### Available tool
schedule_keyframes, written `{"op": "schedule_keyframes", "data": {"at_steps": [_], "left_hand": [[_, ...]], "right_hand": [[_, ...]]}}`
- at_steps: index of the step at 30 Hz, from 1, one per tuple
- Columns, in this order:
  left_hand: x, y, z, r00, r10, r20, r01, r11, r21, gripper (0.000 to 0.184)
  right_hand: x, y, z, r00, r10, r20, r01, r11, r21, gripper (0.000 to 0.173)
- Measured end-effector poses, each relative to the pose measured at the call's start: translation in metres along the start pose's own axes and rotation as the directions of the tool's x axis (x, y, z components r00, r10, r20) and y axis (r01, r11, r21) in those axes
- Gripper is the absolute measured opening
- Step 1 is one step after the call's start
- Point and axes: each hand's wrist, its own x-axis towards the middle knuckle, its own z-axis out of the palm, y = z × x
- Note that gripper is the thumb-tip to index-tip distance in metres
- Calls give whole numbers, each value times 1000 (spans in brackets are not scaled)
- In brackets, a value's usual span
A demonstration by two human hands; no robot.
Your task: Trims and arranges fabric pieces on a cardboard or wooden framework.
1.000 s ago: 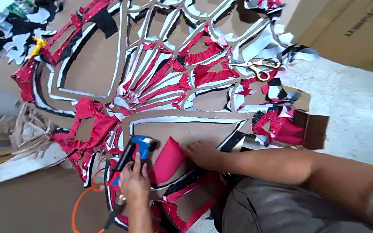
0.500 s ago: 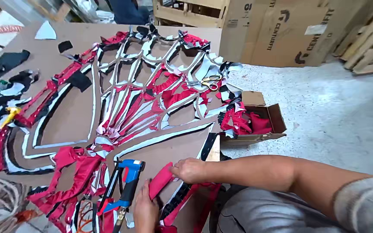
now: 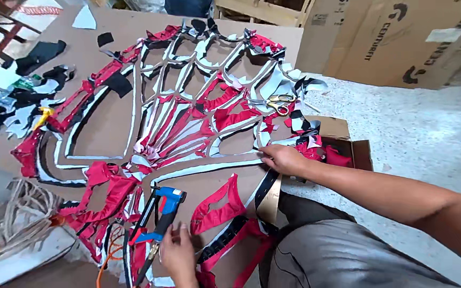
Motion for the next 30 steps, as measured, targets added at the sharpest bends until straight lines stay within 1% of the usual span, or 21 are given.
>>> {"op": "schedule_keyframes", "data": {"at_steps": [2,4,6,8,9,10,12,13,15,18,20,22,24,25,27,28,29,30], "left_hand": [[-25,-5,23,992,-117,51,119,992,-52,69],[-31,-3,48,973,-212,88,219,972,-83,90],[-26,6,64,959,-281,42,283,956,-75,108],[-17,13,71,937,-350,9,349,934,-82,116],[-13,13,72,925,-379,12,378,922,-87,115],[-8,10,73,918,-396,23,397,913,-96,110],[-1,8,80,924,-380,46,382,907,-177,90],[2,11,85,925,-379,43,378,895,-238,80],[8,29,94,927,-375,19,355,858,-372,69],[28,62,115,936,-350,-44,280,813,-511,64],[46,86,130,941,-328,-78,246,826,-508,64],[61,112,148,931,-343,-124,228,813,-535,62],[73,138,166,921,-358,-153,213,792,-572,55],[77,150,173,924,-359,-131,217,774,-595,49],[80,166,181,936,-349,-39,237,710,-663,34],[80,168,182,941,-337,7,239,653,-718,31],[78,166,182,947,-318,52,234,567,-790,33],[76,162,181,950,-298,96,228,450,-864,38]], "right_hand": [[15,2,11,996,-82,35,83,996,-38,43],[37,-3,27,981,-144,127,156,984,-90,50],[58,-5,48,959,-169,227,208,965,-158,56],[75,-5,61,940,-178,293,238,953,-185,53],[82,-6,61,930,-177,322,242,955,-172,50],[90,-6,58,919,-166,358,231,962,-148,45],[101,-7,48,895,-125,428,180,980,-90,36],[104,-7,44,882,-113,458,164,984,-74,34],[106,-11,37,866,-99,491,147,987,-60,33],[108,-19,24,855,-92,510,129,991,-37,35],[108,-23,15,851,-105,515,137,990,-24,37],[106,-27,9,854,-112,508,140,990,-17,39],[104,-29,6,869,-118,481,144,989,-17,39],[103,-31,4,875,-124,467,147,989,-14,39],[103,-30,4,879,-130,459,150,989,-7,39],[103,-28,6,883,-131,450,151,989,-8,37],[102,-25,9,891,-139,431,157,988,-6,34],[101,-23,12,897,-140,418,154,988,-1,33]]}}
